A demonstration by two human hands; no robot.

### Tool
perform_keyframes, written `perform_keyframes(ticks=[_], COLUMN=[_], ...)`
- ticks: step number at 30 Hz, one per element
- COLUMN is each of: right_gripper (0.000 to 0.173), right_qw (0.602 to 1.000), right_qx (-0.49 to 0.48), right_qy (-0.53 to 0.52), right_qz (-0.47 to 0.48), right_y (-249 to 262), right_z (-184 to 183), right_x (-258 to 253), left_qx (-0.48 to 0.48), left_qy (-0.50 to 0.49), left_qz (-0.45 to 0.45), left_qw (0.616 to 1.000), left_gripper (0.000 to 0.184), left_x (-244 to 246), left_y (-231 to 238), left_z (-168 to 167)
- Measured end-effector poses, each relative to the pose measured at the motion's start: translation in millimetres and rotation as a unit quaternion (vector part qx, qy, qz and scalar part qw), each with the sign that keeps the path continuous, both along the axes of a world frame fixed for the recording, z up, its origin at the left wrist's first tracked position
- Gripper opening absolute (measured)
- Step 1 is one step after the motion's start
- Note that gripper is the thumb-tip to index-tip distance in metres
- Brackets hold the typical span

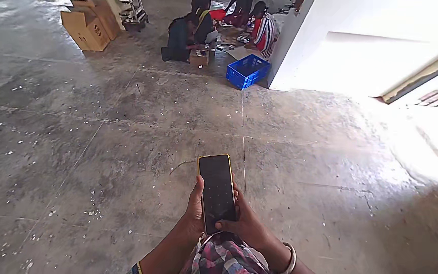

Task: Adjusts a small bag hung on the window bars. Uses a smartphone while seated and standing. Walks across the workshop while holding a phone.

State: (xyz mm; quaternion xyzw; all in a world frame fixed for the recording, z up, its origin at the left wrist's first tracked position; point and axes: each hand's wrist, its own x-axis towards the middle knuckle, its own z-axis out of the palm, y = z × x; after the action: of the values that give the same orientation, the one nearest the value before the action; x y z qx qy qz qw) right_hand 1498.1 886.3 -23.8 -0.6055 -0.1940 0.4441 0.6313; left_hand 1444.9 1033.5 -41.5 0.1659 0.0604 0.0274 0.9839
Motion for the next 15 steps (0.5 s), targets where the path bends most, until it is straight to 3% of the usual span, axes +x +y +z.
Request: perform_keyframes(ticks=[7,15], right_gripper=[0.107,0.108], right_qw=[0.999,0.994], right_qx=[-0.002,0.009], right_qy=[0.015,0.034], right_qz=[-0.031,-0.106], right_y=[109.8,193.1], right_z=[-21.6,4.6], right_x=[210.3,447.1], left_qx=[0.028,0.004], left_qy=[0.008,-0.036], left_qz=[-0.006,-0.113], left_qw=[1.000,0.993], left_gripper=[0.088,0.081], left_x=[213.8,479.3], left_y=[109.2,203.2], left_z=[-20.6,-1.2])
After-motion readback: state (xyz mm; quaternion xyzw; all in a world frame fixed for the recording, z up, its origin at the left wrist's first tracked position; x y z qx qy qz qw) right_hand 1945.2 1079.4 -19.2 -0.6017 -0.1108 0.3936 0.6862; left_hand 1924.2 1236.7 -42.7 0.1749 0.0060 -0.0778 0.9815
